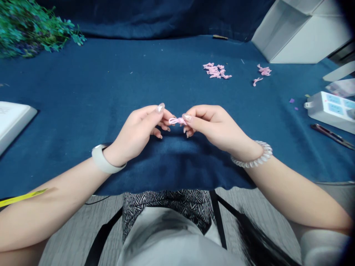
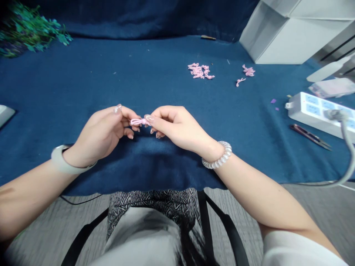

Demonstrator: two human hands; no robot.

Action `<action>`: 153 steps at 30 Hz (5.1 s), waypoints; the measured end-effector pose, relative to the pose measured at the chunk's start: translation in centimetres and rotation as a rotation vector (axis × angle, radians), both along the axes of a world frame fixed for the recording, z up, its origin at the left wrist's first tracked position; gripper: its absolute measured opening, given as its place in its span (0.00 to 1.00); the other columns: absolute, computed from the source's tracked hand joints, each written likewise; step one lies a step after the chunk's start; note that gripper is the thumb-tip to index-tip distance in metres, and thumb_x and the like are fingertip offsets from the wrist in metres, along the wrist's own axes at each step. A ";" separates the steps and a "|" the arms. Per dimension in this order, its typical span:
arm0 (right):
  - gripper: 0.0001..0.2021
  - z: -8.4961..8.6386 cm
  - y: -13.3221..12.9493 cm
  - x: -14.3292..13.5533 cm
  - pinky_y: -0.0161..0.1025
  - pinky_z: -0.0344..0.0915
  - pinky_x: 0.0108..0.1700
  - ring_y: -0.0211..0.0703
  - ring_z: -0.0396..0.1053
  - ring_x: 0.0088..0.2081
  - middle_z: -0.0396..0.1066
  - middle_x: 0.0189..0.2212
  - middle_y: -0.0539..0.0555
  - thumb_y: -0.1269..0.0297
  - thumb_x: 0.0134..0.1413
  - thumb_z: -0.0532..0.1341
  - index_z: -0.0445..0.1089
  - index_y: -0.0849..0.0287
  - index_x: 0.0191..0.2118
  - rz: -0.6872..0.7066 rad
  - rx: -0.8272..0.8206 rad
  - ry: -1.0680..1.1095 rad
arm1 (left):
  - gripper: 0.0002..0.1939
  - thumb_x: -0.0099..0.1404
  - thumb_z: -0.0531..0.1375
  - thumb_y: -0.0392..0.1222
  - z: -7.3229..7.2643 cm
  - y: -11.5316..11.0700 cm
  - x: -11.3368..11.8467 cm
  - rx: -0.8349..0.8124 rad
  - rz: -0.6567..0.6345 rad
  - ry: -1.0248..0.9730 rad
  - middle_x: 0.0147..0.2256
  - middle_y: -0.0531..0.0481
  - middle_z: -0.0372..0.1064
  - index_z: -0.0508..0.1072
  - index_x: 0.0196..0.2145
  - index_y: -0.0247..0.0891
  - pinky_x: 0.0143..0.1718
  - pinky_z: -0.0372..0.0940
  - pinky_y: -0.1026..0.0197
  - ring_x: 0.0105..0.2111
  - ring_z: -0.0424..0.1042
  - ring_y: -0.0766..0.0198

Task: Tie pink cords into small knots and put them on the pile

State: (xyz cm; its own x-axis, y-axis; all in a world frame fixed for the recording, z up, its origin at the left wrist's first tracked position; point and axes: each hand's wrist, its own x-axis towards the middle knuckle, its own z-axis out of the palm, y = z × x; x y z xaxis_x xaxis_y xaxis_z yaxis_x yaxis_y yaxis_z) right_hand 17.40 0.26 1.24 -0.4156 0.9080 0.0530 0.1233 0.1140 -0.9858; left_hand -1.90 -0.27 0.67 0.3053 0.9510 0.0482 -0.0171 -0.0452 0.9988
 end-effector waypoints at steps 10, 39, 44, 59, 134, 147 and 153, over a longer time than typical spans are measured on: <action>0.20 -0.3 0.1 -0.1 0.31 0.65 0.30 0.32 0.65 0.25 0.69 0.23 0.50 0.47 0.55 0.60 0.69 0.62 0.27 0.002 -0.108 0.104 | 0.11 0.62 0.61 0.46 0.3 -0.1 -0.1 0.132 0.016 0.256 0.24 0.52 0.70 0.72 0.27 0.35 0.24 0.61 0.69 0.23 0.65 0.71; 0.18 -0.3 0.0 0.2 0.33 0.55 0.27 0.33 0.61 0.25 0.68 0.23 0.51 0.52 0.56 0.61 0.70 0.64 0.29 0.022 0.236 -0.225 | 0.10 0.57 0.64 0.44 0.4 -0.3 -0.1 0.011 -0.028 0.236 0.27 0.49 0.74 0.77 0.31 0.34 0.23 0.68 0.68 0.26 0.72 0.66; 0.16 -0.3 -0.1 0.3 0.33 0.56 0.28 0.33 0.61 0.26 0.69 0.24 0.51 0.53 0.57 0.61 0.71 0.64 0.30 0.031 0.246 -0.227 | 0.08 0.57 0.64 0.42 0.3 -0.1 -0.3 -0.221 -0.112 0.092 0.29 0.46 0.75 0.78 0.31 0.34 0.23 0.70 0.68 0.30 0.74 0.63; 0.14 0.3 0.1 0.6 0.34 0.54 0.28 0.33 0.61 0.25 0.68 0.24 0.50 0.57 0.58 0.59 0.70 0.63 0.28 0.203 0.136 -0.295 | 0.06 0.57 0.64 0.40 0.3 -0.1 -0.3 -0.211 -0.217 0.178 0.27 0.47 0.76 0.77 0.29 0.34 0.22 0.71 0.69 0.29 0.75 0.63; 0.08 -1.4 0.1 -1.1 0.28 0.68 0.27 0.30 0.69 0.21 0.71 0.21 0.44 0.73 0.48 0.63 0.67 0.62 0.36 0.004 -0.122 0.222 | 0.09 0.54 0.67 0.40 0.2 -0.2 0.5 -0.223 -0.067 0.172 0.25 0.49 0.75 0.73 0.28 0.32 0.26 0.72 0.67 0.27 0.75 0.65; 0.09 -1.8 0.1 -1.1 0.30 0.68 0.28 0.30 0.69 0.23 0.71 0.24 0.46 0.70 0.48 0.64 0.67 0.61 0.37 0.019 -0.204 0.247 | 0.08 0.58 0.62 0.42 0.2 -0.1 0.4 -0.314 -0.089 0.048 0.26 0.49 0.72 0.73 0.28 0.33 0.25 0.71 0.66 0.27 0.74 0.65; 0.09 -1.8 0.0 -1.2 0.30 0.68 0.28 0.30 0.68 0.23 0.71 0.24 0.46 0.70 0.48 0.65 0.67 0.61 0.37 0.001 -0.190 0.241 | 0.17 0.61 0.60 0.52 0.3 -0.2 0.5 -0.295 -0.108 0.001 0.26 0.48 0.72 0.72 0.29 0.33 0.24 0.71 0.65 0.28 0.74 0.64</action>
